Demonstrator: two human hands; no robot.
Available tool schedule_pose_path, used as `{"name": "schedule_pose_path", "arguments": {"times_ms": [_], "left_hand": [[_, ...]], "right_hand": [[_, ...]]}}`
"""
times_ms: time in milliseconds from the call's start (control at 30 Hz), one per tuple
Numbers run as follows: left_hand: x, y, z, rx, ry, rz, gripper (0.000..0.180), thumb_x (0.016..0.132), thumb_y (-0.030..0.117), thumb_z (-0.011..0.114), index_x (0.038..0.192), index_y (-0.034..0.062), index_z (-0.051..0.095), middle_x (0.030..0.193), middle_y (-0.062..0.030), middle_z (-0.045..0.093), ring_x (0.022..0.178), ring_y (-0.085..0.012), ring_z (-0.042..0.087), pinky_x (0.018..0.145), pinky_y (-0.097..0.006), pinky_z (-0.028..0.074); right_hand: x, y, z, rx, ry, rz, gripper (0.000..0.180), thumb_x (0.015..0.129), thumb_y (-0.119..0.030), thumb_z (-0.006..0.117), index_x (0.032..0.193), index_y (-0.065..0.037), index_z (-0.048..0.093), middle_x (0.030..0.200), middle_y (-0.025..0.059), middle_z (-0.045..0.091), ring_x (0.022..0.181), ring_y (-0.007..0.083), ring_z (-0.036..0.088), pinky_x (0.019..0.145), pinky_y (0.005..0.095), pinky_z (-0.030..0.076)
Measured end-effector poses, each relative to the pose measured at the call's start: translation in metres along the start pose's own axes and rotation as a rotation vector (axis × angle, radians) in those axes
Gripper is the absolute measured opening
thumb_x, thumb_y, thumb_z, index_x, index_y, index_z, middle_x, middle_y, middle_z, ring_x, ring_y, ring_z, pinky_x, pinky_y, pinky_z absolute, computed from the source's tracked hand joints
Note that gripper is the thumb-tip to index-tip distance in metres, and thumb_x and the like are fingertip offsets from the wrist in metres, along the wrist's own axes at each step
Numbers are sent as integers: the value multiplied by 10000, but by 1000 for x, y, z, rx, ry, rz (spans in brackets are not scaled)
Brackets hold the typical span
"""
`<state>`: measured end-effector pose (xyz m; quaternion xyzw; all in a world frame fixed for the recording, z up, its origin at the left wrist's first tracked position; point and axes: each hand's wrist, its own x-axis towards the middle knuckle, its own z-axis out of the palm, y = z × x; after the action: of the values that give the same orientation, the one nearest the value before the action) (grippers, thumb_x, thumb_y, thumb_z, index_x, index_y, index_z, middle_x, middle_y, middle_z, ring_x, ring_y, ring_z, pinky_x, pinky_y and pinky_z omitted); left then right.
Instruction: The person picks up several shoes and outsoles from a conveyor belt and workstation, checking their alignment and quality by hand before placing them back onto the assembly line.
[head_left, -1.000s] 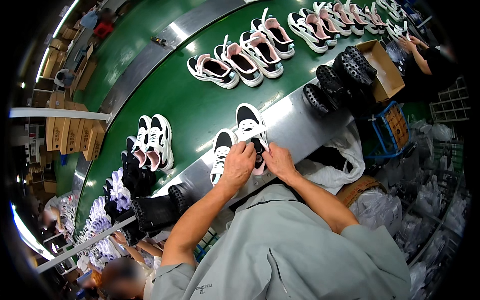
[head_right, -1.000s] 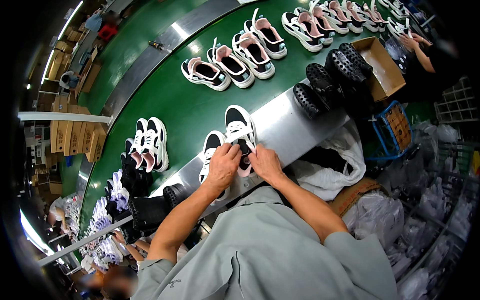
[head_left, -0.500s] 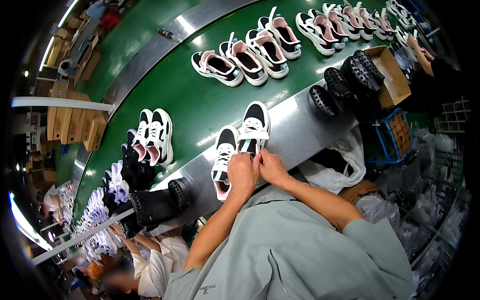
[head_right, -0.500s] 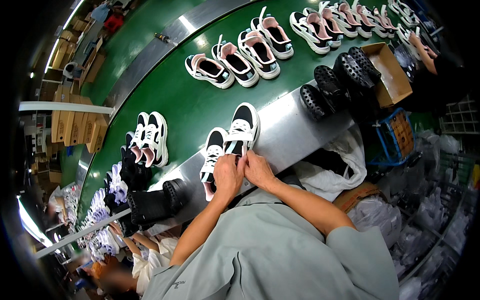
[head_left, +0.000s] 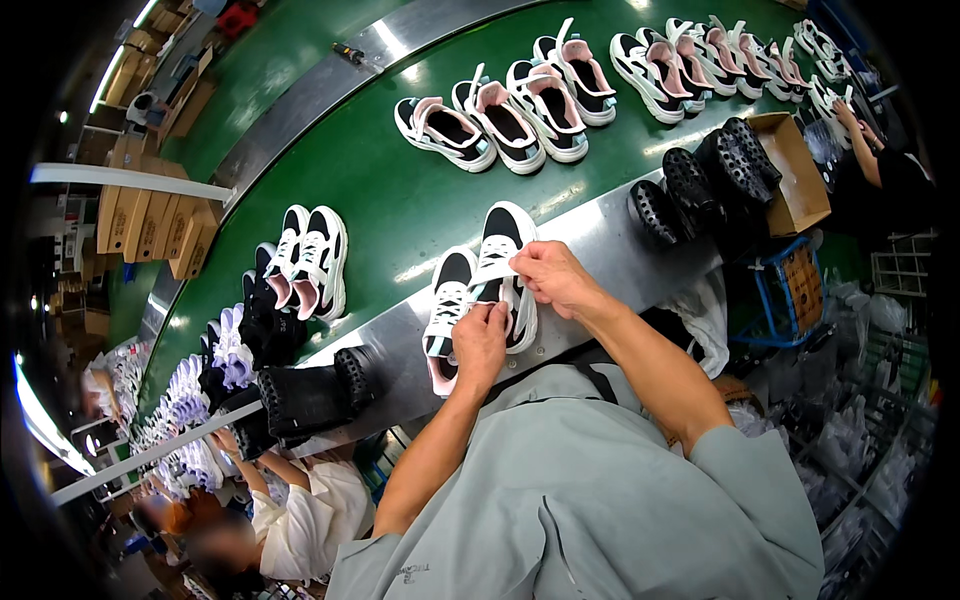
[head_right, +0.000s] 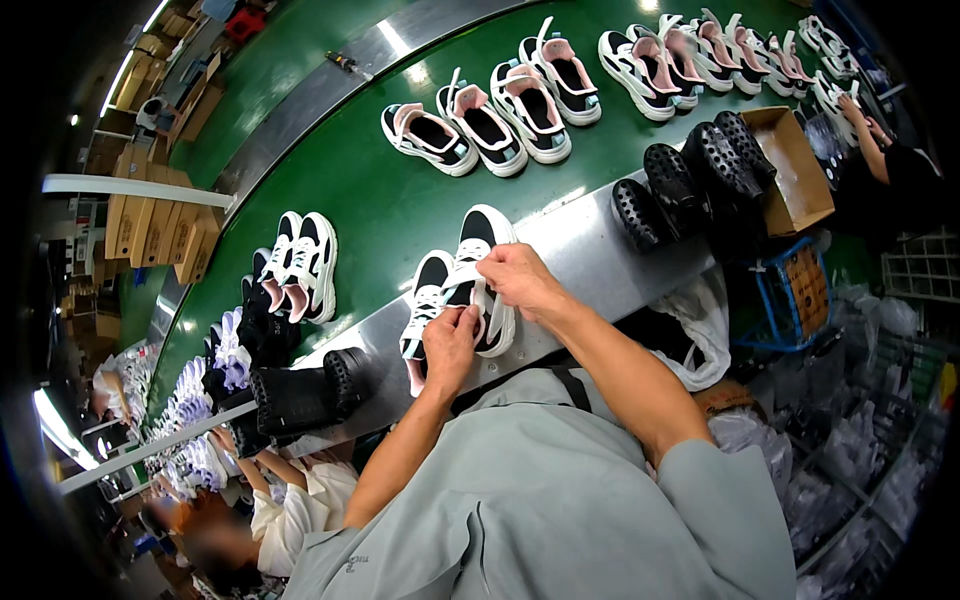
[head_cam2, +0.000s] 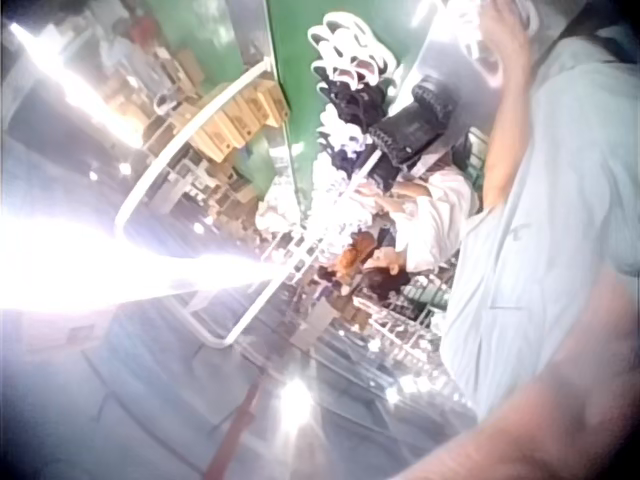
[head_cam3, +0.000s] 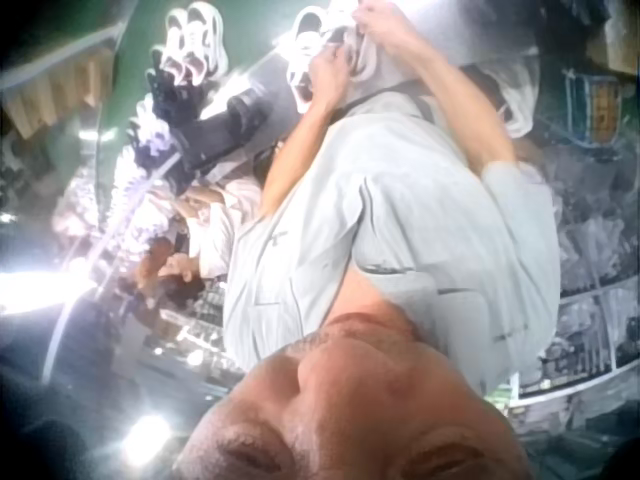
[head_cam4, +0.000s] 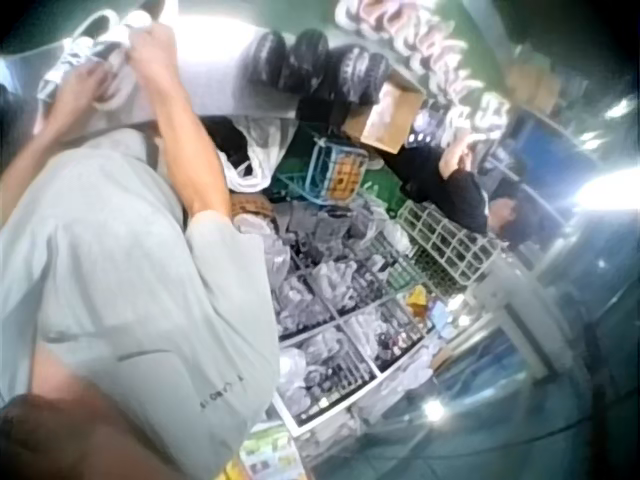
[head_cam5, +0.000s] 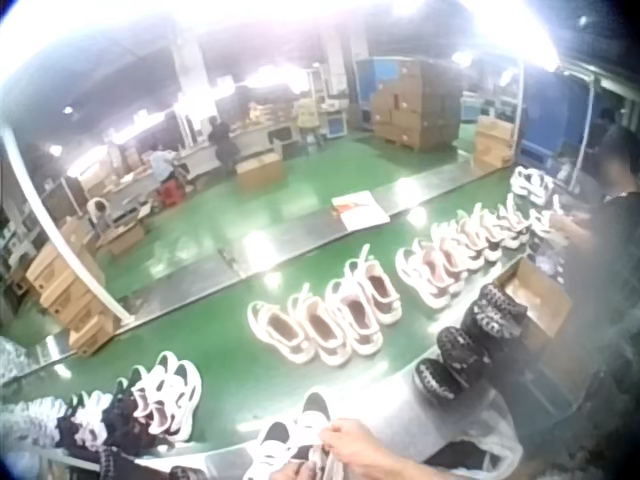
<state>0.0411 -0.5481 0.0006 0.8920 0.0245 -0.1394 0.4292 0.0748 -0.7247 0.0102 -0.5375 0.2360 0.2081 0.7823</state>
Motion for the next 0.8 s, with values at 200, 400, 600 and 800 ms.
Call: {"name": "schedule_pose_path", "arguments": {"times_ms": [200, 400, 600, 800], "left_hand": [[-2, -2, 4, -224, 24, -164, 292, 981, 225, 639, 933, -52, 718, 736, -60, 688, 661, -114, 617, 637, -268, 498], [-4, 0, 12, -233, 65, -170, 271, 950, 207, 656, 898, -52, 717, 712, -131, 687, 642, -203, 633, 647, -355, 495], [-9, 5, 15, -151, 62, -28, 226, 934, 163, 653, 889, -53, 704, 765, -194, 684, 651, -308, 635, 659, -394, 500], [-4, 10, -6, 283, 248, 518, 177, 848, 95, 728, 989, 42, 635, 857, -118, 589, 775, -343, 610, 653, -433, 501]], "right_hand": [[-13, 41, -15, 113, -1, 118, 193, 950, -158, 685, 812, -50, 605, 688, -7, 547, 532, 66, 459, 406, 225, 355], [-7, 75, -14, -71, 95, -15, 205, 945, -166, 675, 811, -19, 627, 679, 25, 596, 546, 107, 505, 480, 303, 421], [-6, 75, -23, -637, 197, -147, 216, 916, -188, 662, 862, 21, 638, 727, 153, 676, 720, 342, 666, 687, 439, 504], [-34, 61, -15, -727, 289, -271, 243, 887, -158, 671, 1036, 15, 588, 972, 231, 671, 928, 426, 649, 802, 476, 511]]}}
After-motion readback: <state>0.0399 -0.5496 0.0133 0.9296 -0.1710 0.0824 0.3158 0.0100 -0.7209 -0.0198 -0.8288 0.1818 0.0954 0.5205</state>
